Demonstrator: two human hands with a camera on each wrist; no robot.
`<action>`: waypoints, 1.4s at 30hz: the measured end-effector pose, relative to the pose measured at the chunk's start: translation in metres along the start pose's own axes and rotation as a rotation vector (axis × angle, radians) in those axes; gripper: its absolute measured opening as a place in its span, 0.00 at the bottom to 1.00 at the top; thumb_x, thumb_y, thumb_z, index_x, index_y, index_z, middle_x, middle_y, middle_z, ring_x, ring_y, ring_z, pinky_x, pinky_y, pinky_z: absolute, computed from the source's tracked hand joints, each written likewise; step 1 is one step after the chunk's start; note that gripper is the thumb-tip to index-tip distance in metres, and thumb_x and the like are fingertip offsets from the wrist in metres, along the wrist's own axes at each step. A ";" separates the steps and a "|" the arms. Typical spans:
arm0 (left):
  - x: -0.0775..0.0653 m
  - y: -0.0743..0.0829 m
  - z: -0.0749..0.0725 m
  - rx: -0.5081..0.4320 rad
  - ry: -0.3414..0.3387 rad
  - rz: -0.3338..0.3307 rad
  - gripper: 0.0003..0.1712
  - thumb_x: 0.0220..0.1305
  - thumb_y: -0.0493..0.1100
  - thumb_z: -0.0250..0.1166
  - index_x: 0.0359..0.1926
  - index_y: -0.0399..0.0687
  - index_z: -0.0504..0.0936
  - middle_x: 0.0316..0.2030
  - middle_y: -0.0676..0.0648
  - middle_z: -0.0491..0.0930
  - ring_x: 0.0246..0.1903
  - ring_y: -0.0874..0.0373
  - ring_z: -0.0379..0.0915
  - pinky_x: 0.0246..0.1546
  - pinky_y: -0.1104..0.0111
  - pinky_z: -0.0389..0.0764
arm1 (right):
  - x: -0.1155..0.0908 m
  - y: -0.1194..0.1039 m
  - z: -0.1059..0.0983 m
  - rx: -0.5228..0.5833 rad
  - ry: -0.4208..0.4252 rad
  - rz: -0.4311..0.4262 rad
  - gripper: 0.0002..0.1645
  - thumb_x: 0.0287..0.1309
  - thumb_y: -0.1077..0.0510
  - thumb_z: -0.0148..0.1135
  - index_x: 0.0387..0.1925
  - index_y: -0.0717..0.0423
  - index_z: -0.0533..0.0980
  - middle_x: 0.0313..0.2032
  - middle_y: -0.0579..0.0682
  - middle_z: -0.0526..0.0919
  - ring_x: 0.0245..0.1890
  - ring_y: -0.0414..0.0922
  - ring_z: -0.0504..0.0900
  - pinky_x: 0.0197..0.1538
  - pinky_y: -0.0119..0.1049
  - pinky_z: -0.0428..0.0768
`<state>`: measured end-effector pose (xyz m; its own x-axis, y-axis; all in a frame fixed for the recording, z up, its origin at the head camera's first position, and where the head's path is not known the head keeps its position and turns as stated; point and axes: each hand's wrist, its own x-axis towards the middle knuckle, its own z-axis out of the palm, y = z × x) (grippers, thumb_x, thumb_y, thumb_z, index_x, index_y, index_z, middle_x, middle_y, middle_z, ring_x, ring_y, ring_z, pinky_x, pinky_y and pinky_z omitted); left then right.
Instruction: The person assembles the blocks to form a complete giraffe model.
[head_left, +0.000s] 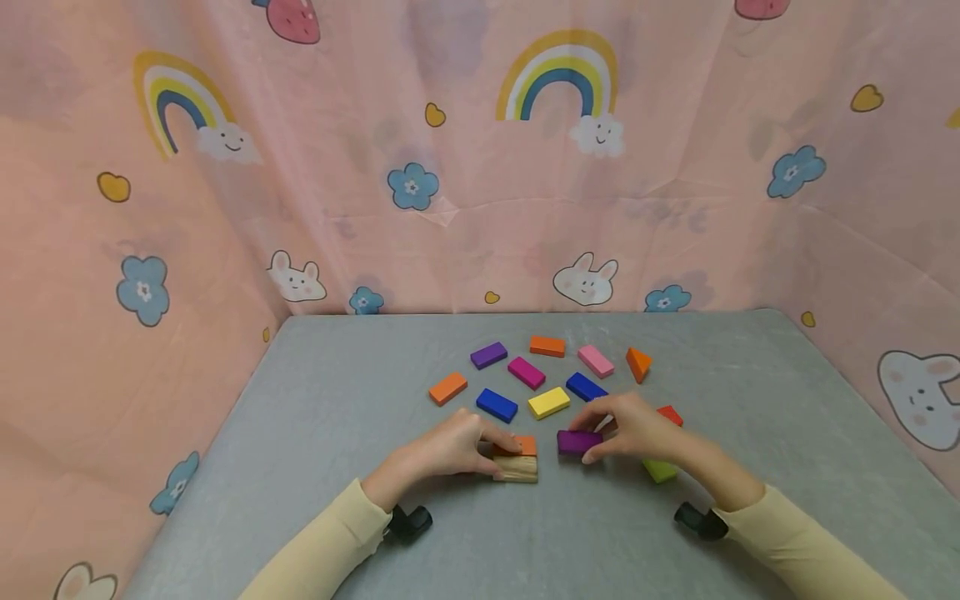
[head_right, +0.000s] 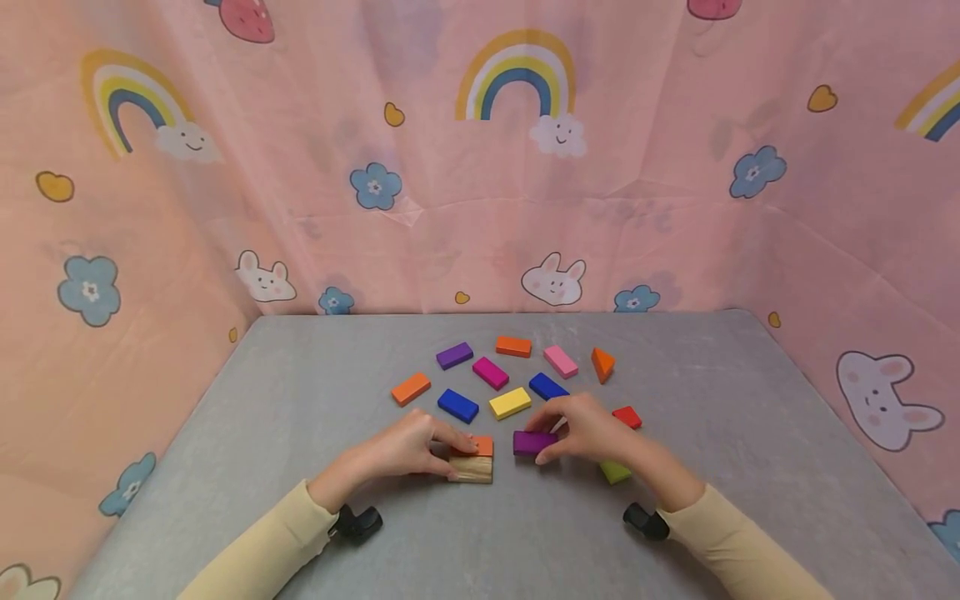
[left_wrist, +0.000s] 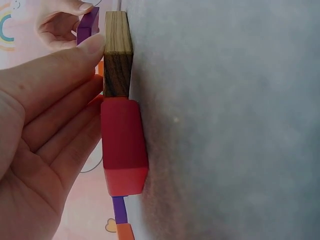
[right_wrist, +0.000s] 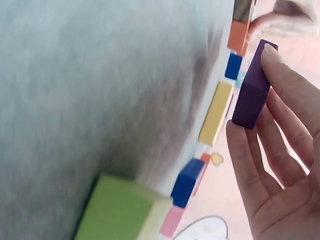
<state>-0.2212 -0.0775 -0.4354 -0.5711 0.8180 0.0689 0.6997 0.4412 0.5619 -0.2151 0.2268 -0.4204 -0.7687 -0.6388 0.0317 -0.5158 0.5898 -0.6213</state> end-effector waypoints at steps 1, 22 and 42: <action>0.000 0.000 0.000 -0.001 0.000 -0.003 0.22 0.51 0.48 0.73 0.50 0.57 0.85 0.48 0.59 0.83 0.50 0.73 0.75 0.50 0.78 0.75 | 0.001 0.000 0.002 0.001 -0.003 -0.002 0.22 0.43 0.50 0.76 0.43 0.47 0.81 0.40 0.41 0.83 0.40 0.39 0.80 0.40 0.29 0.82; 0.001 0.002 -0.001 0.001 -0.004 -0.016 0.21 0.51 0.48 0.73 0.50 0.58 0.85 0.48 0.59 0.82 0.51 0.73 0.75 0.51 0.78 0.74 | 0.011 -0.014 0.019 0.001 -0.098 -0.019 0.20 0.44 0.49 0.75 0.40 0.48 0.81 0.37 0.42 0.83 0.38 0.37 0.81 0.40 0.27 0.81; 0.000 0.001 -0.001 0.011 -0.003 -0.008 0.21 0.51 0.48 0.73 0.49 0.58 0.85 0.47 0.60 0.83 0.51 0.72 0.75 0.51 0.78 0.74 | 0.016 -0.016 0.025 -0.008 -0.150 -0.038 0.20 0.44 0.46 0.75 0.40 0.47 0.80 0.37 0.39 0.82 0.37 0.35 0.80 0.41 0.28 0.81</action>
<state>-0.2207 -0.0769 -0.4338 -0.5753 0.8155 0.0625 0.6999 0.4514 0.5535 -0.2095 0.1947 -0.4294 -0.6834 -0.7274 -0.0625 -0.5473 0.5671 -0.6155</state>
